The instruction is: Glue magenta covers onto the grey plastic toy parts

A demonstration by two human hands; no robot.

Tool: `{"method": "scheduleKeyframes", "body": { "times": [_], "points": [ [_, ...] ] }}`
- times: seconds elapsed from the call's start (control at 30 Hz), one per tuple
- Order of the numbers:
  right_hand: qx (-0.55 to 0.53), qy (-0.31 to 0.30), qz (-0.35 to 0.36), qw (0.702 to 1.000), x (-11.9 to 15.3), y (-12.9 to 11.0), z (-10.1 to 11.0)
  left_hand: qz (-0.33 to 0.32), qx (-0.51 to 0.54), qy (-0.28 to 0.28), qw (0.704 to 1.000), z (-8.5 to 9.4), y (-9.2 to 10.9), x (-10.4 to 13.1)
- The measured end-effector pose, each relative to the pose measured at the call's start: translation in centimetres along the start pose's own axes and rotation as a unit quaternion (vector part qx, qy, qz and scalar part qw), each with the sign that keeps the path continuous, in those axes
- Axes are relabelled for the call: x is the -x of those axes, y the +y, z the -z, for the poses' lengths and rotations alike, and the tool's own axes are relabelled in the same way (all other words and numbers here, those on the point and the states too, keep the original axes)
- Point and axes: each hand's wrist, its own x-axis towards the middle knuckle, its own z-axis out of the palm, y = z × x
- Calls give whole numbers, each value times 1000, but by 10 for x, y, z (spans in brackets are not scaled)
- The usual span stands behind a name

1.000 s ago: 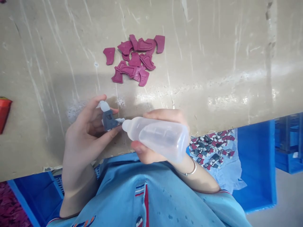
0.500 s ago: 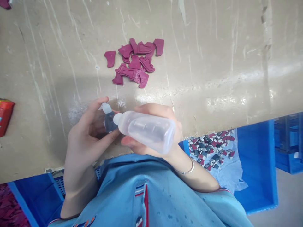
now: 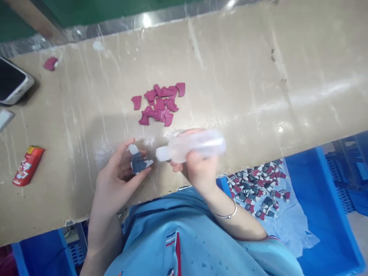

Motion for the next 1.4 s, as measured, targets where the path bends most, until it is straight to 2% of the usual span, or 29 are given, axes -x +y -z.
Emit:
{"method": "scheduleKeyframes", "body": {
  "times": [0.07,0.13,0.2,0.27,0.3,0.37,0.43,0.47,0.5,0.53,0.57,0.63,0.67,0.7,0.77,0.9,0.93,1.0,1.07,1.17,1.3,1.4],
  "points": [
    [-203,-17,-80,976,-21,-1,21,14,-2,3,1000,0,-2,1],
    [-358,-50,-128,923,-42,-2,46,24,-2,8,1000,0,-1,2],
    [-448,-79,-137,880,-55,-2,67,33,-5,5,999,-1,1,4],
    [-464,-85,-130,872,-59,-4,74,39,-8,3,999,-1,4,6],
    [-441,-89,-128,884,-57,-5,72,42,-8,4,999,-1,5,7],
    [-326,-109,-121,931,-50,-9,58,46,-6,3,999,-2,6,8],
    [-118,-129,-87,981,-45,-14,39,49,-4,2,999,-1,3,7],
    [12,-129,-48,990,-46,-16,30,48,-4,1,999,-1,1,6],
    [150,-123,-3,981,-48,-18,22,46,-3,-3,999,0,-1,5],
    [279,-113,44,953,-53,-20,16,43,-3,-8,999,1,-4,4],
    [390,-105,82,911,-58,-22,11,38,-4,-15,999,1,-6,3],
    [531,-101,119,833,-71,-23,6,30,-8,-23,999,2,-9,2],
    [561,-101,122,812,-76,-23,6,29,-8,-24,999,2,-8,3],
    [569,-103,122,806,-79,-24,7,28,-8,-23,999,2,-8,3],
    [536,-114,124,827,-79,-24,9,27,-5,-21,999,1,-4,5],
    [328,-145,105,928,-56,-22,10,16,5,-24,1000,-1,1,9],
    [270,-146,101,946,-49,-20,8,16,12,-20,1000,-1,2,9],
    [195,-134,121,964,-36,-15,3,19,23,-13,999,-2,2,10],
    [195,-117,158,961,-28,-10,-2,24,30,-11,999,-2,3,11],
    [273,-102,174,941,-29,-7,-1,36,46,-2,998,-2,4,14],
    [393,-78,205,893,-41,-9,10,54,45,23,997,0,5,18],
    [463,-99,210,855,-50,-11,11,50,28,19,998,1,3,18]
  ]
}}
